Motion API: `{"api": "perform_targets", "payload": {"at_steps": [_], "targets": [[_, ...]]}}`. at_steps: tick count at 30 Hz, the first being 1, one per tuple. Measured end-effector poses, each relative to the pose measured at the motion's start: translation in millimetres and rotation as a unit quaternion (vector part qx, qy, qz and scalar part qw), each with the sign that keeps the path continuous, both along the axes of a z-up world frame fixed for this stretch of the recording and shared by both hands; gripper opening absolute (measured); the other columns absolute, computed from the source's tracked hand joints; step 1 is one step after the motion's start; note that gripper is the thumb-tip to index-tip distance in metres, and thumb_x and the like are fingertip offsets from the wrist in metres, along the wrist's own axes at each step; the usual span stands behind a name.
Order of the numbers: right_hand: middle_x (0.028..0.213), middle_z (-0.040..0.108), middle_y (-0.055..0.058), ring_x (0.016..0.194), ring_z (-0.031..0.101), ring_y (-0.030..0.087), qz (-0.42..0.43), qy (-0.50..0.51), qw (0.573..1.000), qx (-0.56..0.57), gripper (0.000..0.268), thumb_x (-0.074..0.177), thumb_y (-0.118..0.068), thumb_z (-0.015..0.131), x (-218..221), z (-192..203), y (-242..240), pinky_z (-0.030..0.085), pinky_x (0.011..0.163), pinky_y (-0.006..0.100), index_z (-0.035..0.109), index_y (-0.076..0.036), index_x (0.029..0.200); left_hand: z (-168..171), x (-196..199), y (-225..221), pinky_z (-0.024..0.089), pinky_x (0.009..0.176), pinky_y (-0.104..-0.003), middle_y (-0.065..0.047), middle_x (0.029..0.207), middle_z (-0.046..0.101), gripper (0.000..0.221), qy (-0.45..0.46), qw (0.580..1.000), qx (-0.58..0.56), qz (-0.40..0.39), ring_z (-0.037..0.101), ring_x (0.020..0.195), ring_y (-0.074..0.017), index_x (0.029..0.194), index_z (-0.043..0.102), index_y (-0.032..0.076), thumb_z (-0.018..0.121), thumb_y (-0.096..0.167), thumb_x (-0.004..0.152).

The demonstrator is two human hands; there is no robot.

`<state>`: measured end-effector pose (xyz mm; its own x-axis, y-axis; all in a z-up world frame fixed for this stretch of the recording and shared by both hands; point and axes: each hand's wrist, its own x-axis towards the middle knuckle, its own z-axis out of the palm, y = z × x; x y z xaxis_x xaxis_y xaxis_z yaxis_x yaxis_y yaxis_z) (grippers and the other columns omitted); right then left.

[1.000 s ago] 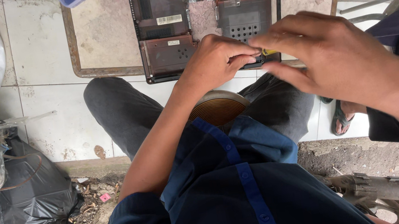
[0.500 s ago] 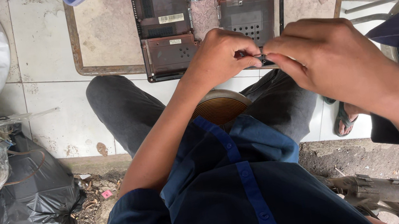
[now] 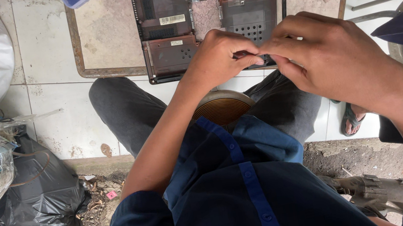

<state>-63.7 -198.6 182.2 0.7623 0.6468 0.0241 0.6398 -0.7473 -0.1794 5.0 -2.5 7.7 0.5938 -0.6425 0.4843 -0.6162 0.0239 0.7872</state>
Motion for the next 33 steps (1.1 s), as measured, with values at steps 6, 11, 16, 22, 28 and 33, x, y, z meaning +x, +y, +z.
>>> {"api": "perform_targets", "payload": {"at_steps": [6,11,16,22,28,33], "targets": [[0.115,0.075,0.014,0.103,0.072,0.029,0.005,0.009,0.999,0.037,0.029,0.105,-0.012,0.080,1.1,-3.2,-1.3,0.061,0.083,0.041,0.074,-0.001,0.131,-2.5,-4.6,-1.2,0.051,0.061,-0.029,0.004,0.079,0.080,0.014,0.013,0.999,-0.006,0.029,0.069,0.062,-0.0117,0.084,0.082,0.014,0.095,0.019,0.086],[0.116,0.073,0.023,0.102,0.072,0.032,-0.041,0.034,0.987,0.148,0.050,0.105,-0.017,0.084,-5.3,-11.4,-13.8,0.059,0.092,0.044,0.066,0.007,0.146,-6.3,-5.6,-0.9,0.052,0.060,-0.028,0.002,0.077,0.080,0.018,0.014,0.999,-0.006,0.042,0.071,0.064,-0.0119,0.083,0.080,0.011,0.097,0.016,0.084],[0.097,0.073,0.014,0.082,0.069,0.022,-0.057,0.037,0.973,0.221,0.033,0.101,-0.009,0.091,-14.0,-18.3,-11.3,0.055,0.077,0.036,0.077,0.003,0.129,-3.3,-7.5,-3.6,0.048,0.055,-0.029,0.005,0.072,0.078,0.020,0.020,0.998,0.018,0.056,0.066,0.058,-0.0099,0.082,0.080,0.015,0.099,0.020,0.080],[0.099,0.071,0.019,0.080,0.066,0.027,-0.035,0.007,0.978,0.203,0.016,0.108,0.009,0.077,-10.7,-10.3,-11.5,0.050,0.069,0.036,0.079,0.005,0.123,9.7,-3.2,-0.7,0.062,0.086,-0.037,-0.007,0.108,0.084,0.021,0.000,1.000,0.003,-0.025,0.082,0.101,-0.0254,0.108,0.082,0.007,0.086,0.023,0.095],[0.104,0.070,0.013,0.081,0.058,0.024,-0.091,0.039,0.967,0.234,0.039,0.109,-0.005,0.084,-12.4,-24.0,-18.2,0.053,0.085,0.039,0.069,0.006,0.143,11.1,-2.2,3.3,0.045,0.062,-0.031,-0.004,0.079,0.079,0.014,0.016,1.000,-0.007,-0.013,0.061,0.058,-0.0149,0.101,0.083,0.009,0.080,0.023,0.100],[0.087,0.069,0.023,0.077,0.070,0.037,-0.120,0.025,0.915,0.385,0.022,0.102,0.011,0.079,-3.3,-105.2,-32.4,0.057,0.064,0.043,0.076,0.015,0.124,13.6,-0.2,5.0,0.044,0.050,-0.026,-0.016,0.071,0.076,0.012,0.103,0.991,-0.091,-0.005,0.058,0.051,-0.0136,0.106,0.084,0.007,0.081,0.001,0.095]]}}
